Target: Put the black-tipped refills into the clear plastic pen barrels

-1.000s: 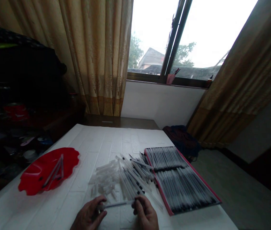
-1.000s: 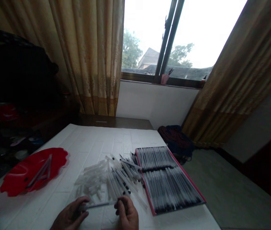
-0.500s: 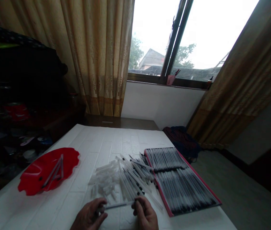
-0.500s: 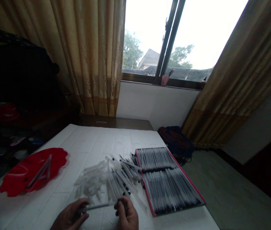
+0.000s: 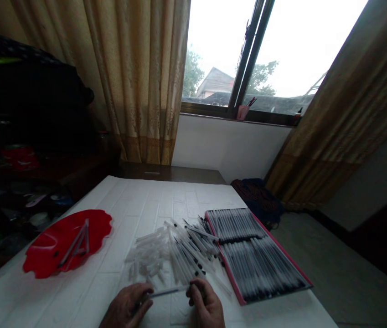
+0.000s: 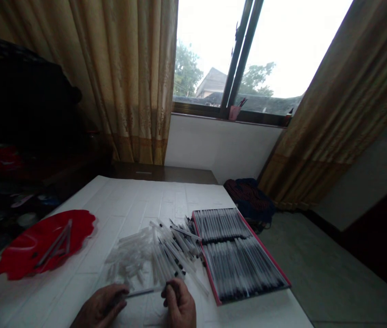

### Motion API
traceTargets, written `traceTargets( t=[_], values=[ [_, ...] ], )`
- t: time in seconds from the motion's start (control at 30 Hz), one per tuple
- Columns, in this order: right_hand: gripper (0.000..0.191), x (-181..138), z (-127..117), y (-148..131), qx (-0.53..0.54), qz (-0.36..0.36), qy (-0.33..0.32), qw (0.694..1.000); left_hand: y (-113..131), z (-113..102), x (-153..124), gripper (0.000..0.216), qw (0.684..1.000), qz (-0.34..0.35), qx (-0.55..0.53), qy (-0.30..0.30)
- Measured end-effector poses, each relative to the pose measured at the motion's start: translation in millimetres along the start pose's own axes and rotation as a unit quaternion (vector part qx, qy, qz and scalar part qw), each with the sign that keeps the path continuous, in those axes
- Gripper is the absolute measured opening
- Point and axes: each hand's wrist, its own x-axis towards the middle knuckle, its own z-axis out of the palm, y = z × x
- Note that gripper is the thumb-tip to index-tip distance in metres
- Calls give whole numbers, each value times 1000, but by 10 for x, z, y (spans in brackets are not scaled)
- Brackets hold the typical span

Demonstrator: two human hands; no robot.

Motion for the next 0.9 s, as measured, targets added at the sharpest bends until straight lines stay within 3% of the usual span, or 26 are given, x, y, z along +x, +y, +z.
traceTargets(
  t=[0.2,0.33,0.5,0.6,0.77,0.9],
  values=[
    [40,28,-87,-3,-18,-2,68,997,-26,19,-13,29,999,-32,-4,9],
    [38,109,-337,-100,-132,-55,123,982,-48,48,-10,29,999,-31,-9,28],
    [18,237,-566,-242,-345,-160,24,924,-47,48,1,23,1000,-22,-11,18],
    [15,278,-564,-188,-438,-192,16,878,-41,41,-5,24,1000,-13,-5,26],
    [21,303,-549,-6,-514,-229,17,826,-48,46,-20,26,1000,-5,3,28],
    [26,291,-603,0,-525,-243,8,815,-51,40,-16,26,999,0,1,37]
  ],
)
